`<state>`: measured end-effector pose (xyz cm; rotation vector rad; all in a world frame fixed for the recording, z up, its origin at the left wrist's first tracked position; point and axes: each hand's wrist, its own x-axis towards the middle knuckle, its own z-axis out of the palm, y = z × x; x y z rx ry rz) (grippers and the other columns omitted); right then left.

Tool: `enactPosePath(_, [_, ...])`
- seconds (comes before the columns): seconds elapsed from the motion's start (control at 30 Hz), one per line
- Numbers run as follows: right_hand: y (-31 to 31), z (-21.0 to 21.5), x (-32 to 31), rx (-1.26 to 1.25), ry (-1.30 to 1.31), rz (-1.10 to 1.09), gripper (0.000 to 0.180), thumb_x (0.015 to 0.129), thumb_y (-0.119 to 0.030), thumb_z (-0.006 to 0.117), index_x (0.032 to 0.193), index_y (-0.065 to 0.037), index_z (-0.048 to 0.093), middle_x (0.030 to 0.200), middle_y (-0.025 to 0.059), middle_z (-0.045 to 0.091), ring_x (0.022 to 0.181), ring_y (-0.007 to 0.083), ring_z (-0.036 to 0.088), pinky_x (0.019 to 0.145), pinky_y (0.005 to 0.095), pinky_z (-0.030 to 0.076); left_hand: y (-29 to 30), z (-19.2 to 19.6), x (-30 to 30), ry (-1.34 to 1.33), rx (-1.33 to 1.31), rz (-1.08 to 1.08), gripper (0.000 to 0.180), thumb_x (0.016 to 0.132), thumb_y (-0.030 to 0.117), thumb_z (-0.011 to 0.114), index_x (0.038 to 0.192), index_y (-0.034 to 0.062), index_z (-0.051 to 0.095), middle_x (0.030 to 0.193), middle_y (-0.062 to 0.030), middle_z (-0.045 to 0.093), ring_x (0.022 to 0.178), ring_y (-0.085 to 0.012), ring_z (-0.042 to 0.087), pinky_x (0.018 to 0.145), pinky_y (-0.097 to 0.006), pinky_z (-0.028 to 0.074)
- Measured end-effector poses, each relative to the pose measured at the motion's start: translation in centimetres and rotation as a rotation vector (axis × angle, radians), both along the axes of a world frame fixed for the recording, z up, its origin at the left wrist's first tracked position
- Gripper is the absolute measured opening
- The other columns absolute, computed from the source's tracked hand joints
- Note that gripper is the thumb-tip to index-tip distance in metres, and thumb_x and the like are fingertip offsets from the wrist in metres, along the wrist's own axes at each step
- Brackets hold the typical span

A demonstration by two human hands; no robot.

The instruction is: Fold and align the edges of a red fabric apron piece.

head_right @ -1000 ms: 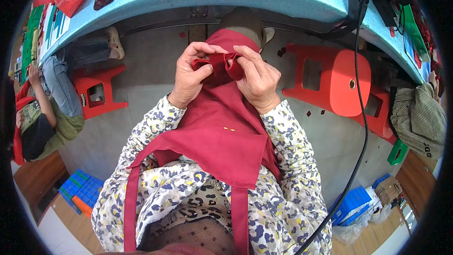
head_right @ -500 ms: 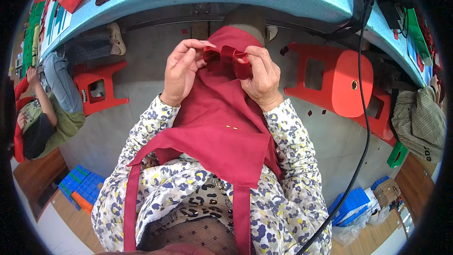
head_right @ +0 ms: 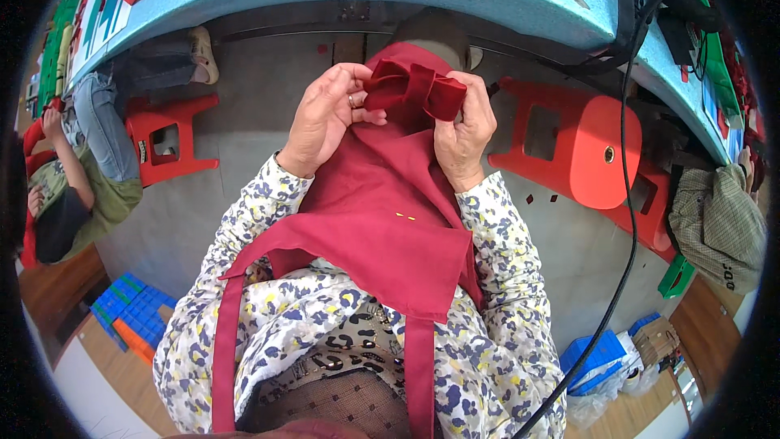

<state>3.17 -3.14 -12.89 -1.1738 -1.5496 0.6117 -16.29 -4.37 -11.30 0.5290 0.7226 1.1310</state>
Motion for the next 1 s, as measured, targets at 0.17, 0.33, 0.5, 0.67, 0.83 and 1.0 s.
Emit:
enactPosePath(0.17, [0.1,-0.2,-0.6,0.205,-0.155,-0.055,0.016,0.078,0.004,0.063,0.094,0.003,0.061,0.094,0.0128,0.062,0.082,0.0246,0.063,0.071,0.0293,0.05,-0.1,-0.7,0.4,0.376,0.024,0.149,0.011,0.09,0.005,0.063,0.098,0.0013,0.057,0.1,-0.0062,0.058,0.069,-0.0085,0.057,0.064,-0.026,0.053])
enactPosePath(0.33, [1.7,1.0,-0.9,0.231,-0.206,-0.12,0.017,0.076,0.003,0.066,0.092,0.003,0.062,0.095,0.014,0.063,0.083,0.0261,0.063,0.072,0.031,0.051,0.2,0.6,2.6,0.747,0.43,0.463,0.008,0.089,0.002,0.062,0.085,0.0,0.055,0.097,-0.0093,0.061,0.066,-0.0073,0.056,0.059,-0.021,0.051])
enactPosePath(0.5, [3.7,3.2,-0.7,0.198,-0.181,-0.16,0.016,0.077,0.002,0.068,0.093,0.003,0.062,0.095,0.0137,0.063,0.082,0.0257,0.063,0.071,0.0312,0.051,1.1,3.6,4.3,0.387,0.279,0.503,0.006,0.091,0.001,0.058,0.092,0.0009,0.053,0.102,-0.0143,0.063,0.067,-0.0114,0.058,0.06,-0.022,0.051])
enactPosePath(0.67, [3.9,4.9,-0.6,0.167,-0.147,-0.157,0.016,0.078,0.002,0.068,0.093,0.003,0.062,0.096,0.0133,0.063,0.081,0.0239,0.063,0.07,0.0299,0.051,1.1,5.7,5.3,0.144,0.043,0.477,0.008,0.092,0.004,0.058,0.098,0.0025,0.052,0.104,-0.0153,0.063,0.068,-0.0149,0.059,0.061,-0.023,0.05])
enactPosePath(0.83, [3.5,4.8,-0.9,0.059,-0.034,-0.17,0.013,0.081,0.001,0.067,0.092,0.003,0.063,0.097,0.0126,0.063,0.08,0.0202,0.063,0.068,0.0283,0.05,0.8,5.2,5.2,-0.212,-0.334,0.428,0.01,0.095,0.011,0.056,0.098,0.004,0.05,0.096,-0.0106,0.063,0.071,-0.0176,0.061,0.057,-0.025,0.048])
enactPosePath(1.0, [3.3,4.2,-1.0,0.087,-0.043,-0.155,0.011,0.083,0.0,0.065,0.093,0.004,0.063,0.098,0.0121,0.063,0.08,0.0192,0.063,0.068,0.0281,0.05,0.3,3.2,4.9,-0.385,-0.389,0.317,0.014,0.095,0.014,0.056,0.104,0.0055,0.053,0.099,-0.004,0.061,0.079,-0.0179,0.058,0.059,-0.027,0.046])
